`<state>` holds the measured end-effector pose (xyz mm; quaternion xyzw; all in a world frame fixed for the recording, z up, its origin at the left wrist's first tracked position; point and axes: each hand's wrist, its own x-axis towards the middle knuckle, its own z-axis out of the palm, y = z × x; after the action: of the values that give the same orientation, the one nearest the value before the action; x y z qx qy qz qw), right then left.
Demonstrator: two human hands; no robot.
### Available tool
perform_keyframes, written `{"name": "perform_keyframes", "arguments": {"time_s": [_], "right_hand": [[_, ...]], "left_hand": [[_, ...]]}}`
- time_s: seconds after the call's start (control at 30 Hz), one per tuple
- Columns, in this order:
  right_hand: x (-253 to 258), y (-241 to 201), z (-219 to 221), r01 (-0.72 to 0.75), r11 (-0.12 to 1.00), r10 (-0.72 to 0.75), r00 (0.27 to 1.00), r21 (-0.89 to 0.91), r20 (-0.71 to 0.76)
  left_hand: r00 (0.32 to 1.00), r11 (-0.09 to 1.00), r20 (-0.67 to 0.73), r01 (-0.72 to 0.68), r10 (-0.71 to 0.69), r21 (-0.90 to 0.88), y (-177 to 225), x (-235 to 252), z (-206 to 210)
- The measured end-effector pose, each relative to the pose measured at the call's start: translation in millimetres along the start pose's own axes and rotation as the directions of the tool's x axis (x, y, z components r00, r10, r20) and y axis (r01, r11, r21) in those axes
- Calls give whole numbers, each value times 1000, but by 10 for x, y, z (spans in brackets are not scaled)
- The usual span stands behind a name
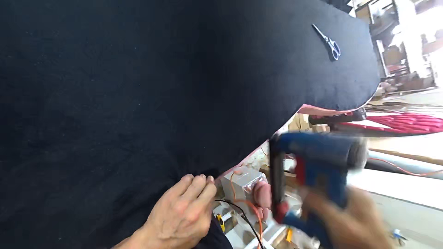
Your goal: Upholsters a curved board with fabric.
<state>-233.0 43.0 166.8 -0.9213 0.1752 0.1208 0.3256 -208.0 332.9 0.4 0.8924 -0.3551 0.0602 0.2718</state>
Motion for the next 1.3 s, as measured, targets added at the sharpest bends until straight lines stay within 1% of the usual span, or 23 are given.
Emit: {"name": "perform_keyframes", "arguments": {"time_s": [0.07, 0.13, 0.37, 0.43, 0.5, 0.57, 0.63, 0.67, 0.7, 0.73, 0.77, 0.83, 0.87, 0.93, 1.0, 1.03, 1.07, 1.1, 1.13, 1.2, 1.23, 1.27, 1.3], "right_hand": [[-352, 41, 381, 72, 997, -73, 995, 12, 66], [-457, 33, 552, 115, 992, -109, 989, -55, 98], [-464, 10, 628, 156, 955, -139, 987, -251, 85], [-515, -5, 673, 148, 956, -130, 988, -253, 84], [-579, -55, 764, 146, 969, -124, 985, -197, 122], [-669, -88, 880, 161, 971, -135, 980, -179, 149], [-750, -80, 925, 148, 972, -130, 986, -182, 106], [-762, -79, 898, 118, 979, -111, 992, -163, 56], [-718, -95, 828, 84, 985, -86, 996, -149, -4], [-605, -140, 713, 63, 979, -76, 995, -192, -59], [-444, -205, 567, 64, 954, -95, 991, -293, -95], [-8, -352, 339, 69, 854, -180, 969, -517, -168], [284, -436, 288, 74, 816, -227, 954, -574, -199], [919, -573, 251, 80, 789, -260, 942, -610, -213], [1483, -589, 260, 99, 777, -275, 942, -622, -193], [1661, -599, 281, 124, 776, -291, 940, -618, -177], [1715, -617, 306, 151, 780, -307, 938, -607, -162], [1617, -635, 348, 187, 787, -333, 931, -587, -150], [1379, -648, 418, 255, 794, -392, 909, -552, -143], [630, -652, 706, 440, 799, -541, 824, -411, -170], [225, -610, 982, 548, 781, -612, 769, -300, -187], [-91, -556, 1333, 640, 754, -657, 733, -150, -176], [-287, -537, 1697, 685, 729, -679, 725, 18, -115]], "left_hand": [[1000, 1000, 5, 10, -10, 6, 19, -40, 15], [1000, 1000, -3, 1, -1, -7, 24, -72, 41], [1000, 1000, -14, 10, -10, -7, 21, -113, 39], [1000, 1000, -14, -1, 1, 16, 37, -130, 31], [1000, 999, -7, -17, 18, 33, 39, -170, 12], [1000, 999, -2, -23, 23, 27, 54, -228, -13], [1000, 999, 16, -1, 2, -49, 71, -324, -113], [999, 992, 23, 27, -24, -127, 68, -409, -218], [998, 981, -4, 59, -60, -184, 38, -500, -354], [993, 977, -50, 94, -105, -192, -15, -594, -520], [985, 979, -77, 138, -151, -152, -78, -691, -720], [979, 980, -54, 196, -195, 25, -215, -856, -1120], [980, 975, -22, 199, -198, 103, -283, -880, -1242], [969, 959, 75, 219, -235, 179, -336, -879, -1308], [951, 953, 145, 248, -274, 173, -399, -847, -1226], [948, 956, 167, 246, -272, 158, -488, -831, -1145], [944, 960, 190, 249, -270, 128, -581, -817, -1067], [943, 961, 192, 257, -272, 101, -628, -820, -1010], [948, 962, 165, 259, -271, 89, -639, -833, -967], [973, 967, 59, 215, -224, 136, -636, -844, -920], [984, 966, -4, 176, -179, 187, -633, -845, -933], [990, 962, -65, 137, -126, 235, -630, -826, -977], [992, 961, -105, 97, -71, 257, -622, -798, -1036]]}}
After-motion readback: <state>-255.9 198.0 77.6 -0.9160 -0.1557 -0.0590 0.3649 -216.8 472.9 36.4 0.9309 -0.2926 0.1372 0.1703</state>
